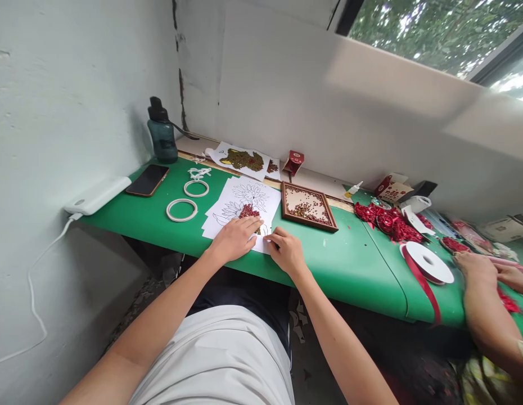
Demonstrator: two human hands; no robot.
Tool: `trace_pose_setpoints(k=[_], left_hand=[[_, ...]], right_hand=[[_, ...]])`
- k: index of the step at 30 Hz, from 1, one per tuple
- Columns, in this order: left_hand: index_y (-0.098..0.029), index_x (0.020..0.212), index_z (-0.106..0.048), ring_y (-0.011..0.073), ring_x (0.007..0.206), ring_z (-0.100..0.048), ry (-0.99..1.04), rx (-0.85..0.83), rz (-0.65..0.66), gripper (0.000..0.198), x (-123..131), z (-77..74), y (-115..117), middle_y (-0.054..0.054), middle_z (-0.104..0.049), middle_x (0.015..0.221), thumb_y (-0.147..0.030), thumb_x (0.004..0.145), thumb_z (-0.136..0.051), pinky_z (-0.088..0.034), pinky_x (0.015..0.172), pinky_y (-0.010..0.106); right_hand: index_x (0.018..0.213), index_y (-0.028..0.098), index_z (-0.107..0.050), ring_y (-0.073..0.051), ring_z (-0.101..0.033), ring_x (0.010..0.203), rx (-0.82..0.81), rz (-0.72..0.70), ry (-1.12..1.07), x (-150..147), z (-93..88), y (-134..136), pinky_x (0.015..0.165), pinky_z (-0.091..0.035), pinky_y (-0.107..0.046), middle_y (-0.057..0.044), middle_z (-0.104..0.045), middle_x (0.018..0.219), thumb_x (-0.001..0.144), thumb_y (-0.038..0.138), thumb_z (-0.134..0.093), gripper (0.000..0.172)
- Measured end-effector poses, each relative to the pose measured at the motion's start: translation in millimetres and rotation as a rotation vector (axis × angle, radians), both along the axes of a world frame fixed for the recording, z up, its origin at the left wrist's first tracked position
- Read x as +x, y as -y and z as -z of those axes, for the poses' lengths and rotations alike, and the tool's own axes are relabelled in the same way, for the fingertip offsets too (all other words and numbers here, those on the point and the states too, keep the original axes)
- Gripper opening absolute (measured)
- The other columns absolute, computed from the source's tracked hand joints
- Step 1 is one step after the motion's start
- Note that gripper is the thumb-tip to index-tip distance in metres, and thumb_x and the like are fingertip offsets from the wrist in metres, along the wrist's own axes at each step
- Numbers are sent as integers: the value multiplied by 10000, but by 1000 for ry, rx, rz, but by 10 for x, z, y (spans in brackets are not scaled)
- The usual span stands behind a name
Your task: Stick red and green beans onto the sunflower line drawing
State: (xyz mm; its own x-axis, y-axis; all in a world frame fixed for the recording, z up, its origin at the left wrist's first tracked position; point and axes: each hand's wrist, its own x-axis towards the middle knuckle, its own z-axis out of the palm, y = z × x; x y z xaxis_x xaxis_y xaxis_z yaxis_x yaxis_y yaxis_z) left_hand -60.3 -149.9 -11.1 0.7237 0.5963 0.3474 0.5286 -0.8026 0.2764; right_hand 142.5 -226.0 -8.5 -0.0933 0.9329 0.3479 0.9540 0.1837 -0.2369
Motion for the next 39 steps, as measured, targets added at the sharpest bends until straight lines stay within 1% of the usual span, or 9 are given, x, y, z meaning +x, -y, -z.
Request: trace_pose_setpoints(k=[5,12,19,23,27,31,33,36,39], left_hand=[[-264,1473,-579,243,1490,-458,-45,-13,-18,448,15,18,-20,29,-545,1575,-319,1044,-459,-394,1206,444],[-189,1639,-340,273,1558,-355,-20,-29,-85,644,13,10,-6,83,-355,1694,-354,1032,-482,-351,1252,452],[-182,1614,-383,271,1565,-344,7,-83,-122,618,8,16,-21,85,-374,1684,-450,1062,-459,-364,1250,480],[-215,1515,-528,274,1537,-394,1,-93,-117,499,10,14,-17,63,-475,1627,-411,1059,-472,-369,1250,482],[-189,1509,-516,272,1484,-458,96,-81,-177,500,3,8,-14,90,-484,1614,-321,1027,-510,-416,1224,470],[-239,1315,-674,257,1398,-527,127,-77,-163,351,-20,-26,-1,63,-607,1474,-235,1011,-499,-452,1193,443],[-260,1441,-597,266,1450,-476,120,-52,-140,435,-30,-50,13,60,-537,1556,-240,1016,-504,-436,1204,452],[-295,1650,-313,277,1574,-307,92,1,-89,644,-30,-67,24,36,-284,1727,-302,1038,-513,-377,1239,480],[-329,1605,-410,273,1579,-311,-9,3,-13,548,-7,-35,9,17,-357,1697,-424,1070,-482,-365,1233,490]], right_hand=[[1183,222,-794,-168,-595,693,40,242,-110,25,-4,-48,631,-395,-290,-64,-695,943,933,178,-470,412],[1189,234,-801,-178,-595,711,-53,257,-31,8,4,-75,605,-337,-299,-61,-685,913,932,159,-485,414],[1104,230,-798,-178,-610,710,-6,223,-77,31,14,-68,619,-355,-293,-62,-693,940,957,213,-507,326],[1031,233,-791,-185,-625,733,3,207,-97,36,11,-68,628,-357,-295,-58,-693,936,976,238,-517,280],[992,231,-775,-189,-626,746,-2,195,-115,33,7,-69,625,-351,-292,-64,-694,946,988,251,-509,267],[1000,229,-755,-182,-609,738,-11,188,-106,30,4,-71,622,-331,-293,-59,-690,961,1001,264,-501,256],[995,226,-745,-180,-602,738,-13,183,-109,26,0,-70,624,-325,-294,-55,-687,961,1009,290,-509,245],[984,224,-736,-182,-596,740,-14,181,-116,15,-14,-68,625,-319,-294,-54,-681,945,1015,317,-514,243],[978,225,-734,-177,-584,720,-23,191,-112,2,-28,-65,618,-310,-295,-51,-673,921,1014,309,-506,245]])
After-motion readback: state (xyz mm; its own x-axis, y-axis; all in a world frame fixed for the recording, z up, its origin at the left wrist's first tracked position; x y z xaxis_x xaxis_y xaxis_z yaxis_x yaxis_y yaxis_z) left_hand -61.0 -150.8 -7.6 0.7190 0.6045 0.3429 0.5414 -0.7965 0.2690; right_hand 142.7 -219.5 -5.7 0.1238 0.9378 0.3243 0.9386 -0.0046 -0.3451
